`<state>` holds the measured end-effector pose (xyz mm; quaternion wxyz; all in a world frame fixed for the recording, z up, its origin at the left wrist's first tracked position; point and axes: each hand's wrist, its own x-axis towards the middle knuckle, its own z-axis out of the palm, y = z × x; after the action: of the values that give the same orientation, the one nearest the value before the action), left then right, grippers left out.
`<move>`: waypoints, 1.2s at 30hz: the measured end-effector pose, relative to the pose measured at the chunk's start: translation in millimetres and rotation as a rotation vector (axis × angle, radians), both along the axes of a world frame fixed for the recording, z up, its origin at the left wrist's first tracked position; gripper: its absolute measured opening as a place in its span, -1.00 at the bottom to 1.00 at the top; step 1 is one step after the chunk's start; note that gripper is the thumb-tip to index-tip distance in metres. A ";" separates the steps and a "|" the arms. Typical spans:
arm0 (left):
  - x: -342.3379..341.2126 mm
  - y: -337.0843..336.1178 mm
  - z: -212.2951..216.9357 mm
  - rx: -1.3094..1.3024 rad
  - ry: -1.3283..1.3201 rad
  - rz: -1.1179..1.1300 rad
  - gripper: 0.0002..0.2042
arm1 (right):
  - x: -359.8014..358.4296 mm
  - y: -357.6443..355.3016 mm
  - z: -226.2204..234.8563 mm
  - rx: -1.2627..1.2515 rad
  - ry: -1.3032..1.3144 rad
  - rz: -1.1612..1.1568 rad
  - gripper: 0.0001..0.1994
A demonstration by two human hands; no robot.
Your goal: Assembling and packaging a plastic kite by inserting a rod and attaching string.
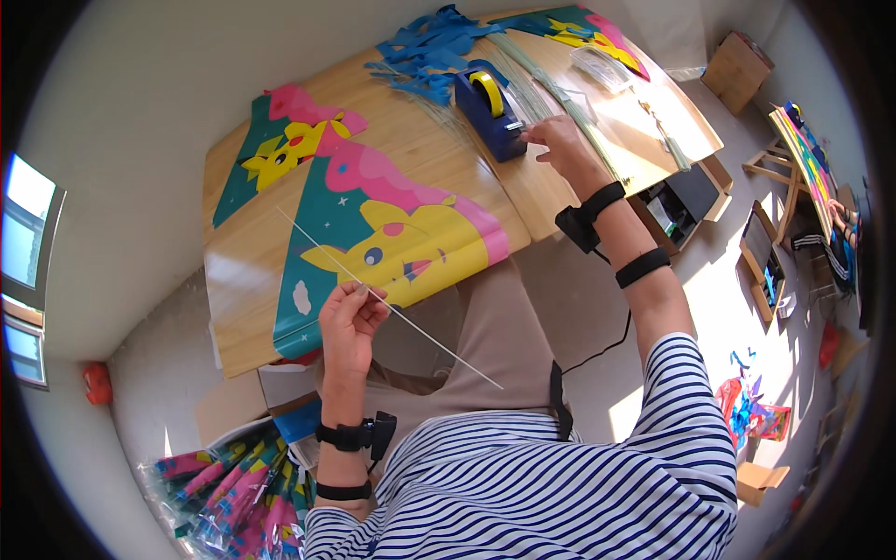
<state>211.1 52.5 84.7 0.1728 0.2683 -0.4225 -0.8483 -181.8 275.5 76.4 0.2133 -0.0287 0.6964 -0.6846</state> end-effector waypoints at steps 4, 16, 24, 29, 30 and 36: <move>-33.8 20.8 6.2 -0.010 0.009 -0.084 -0.95 | 101.0 78.7 37.4 -0.021 0.053 0.078 -0.87; -155.9 162.0 -12.6 0.016 -0.033 -0.481 -0.98 | 305.4 245.5 39.7 -0.016 -0.106 -0.115 -0.91; -172.2 180.6 -21.8 -0.038 -0.075 -0.459 -0.95 | 310.1 245.6 21.1 0.010 -0.103 -0.054 -0.87; -180.4 174.5 -23.1 -0.074 -0.079 -0.454 -0.95 | 306.6 243.8 20.7 0.011 -0.116 -0.049 -0.90; -182.2 172.5 -23.9 -0.074 -0.083 -0.459 -0.95 | 304.4 243.1 20.1 0.014 -0.111 -0.040 -0.90; -195.8 160.7 -24.3 -0.104 -0.065 -0.405 -0.94 | 305.8 243.5 24.5 0.023 -0.141 -0.065 -0.91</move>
<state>15.3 213.2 60.3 -0.0014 0.1959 -0.5165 -0.8336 124.0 519.0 100.9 0.2400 0.0447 0.6880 -0.6835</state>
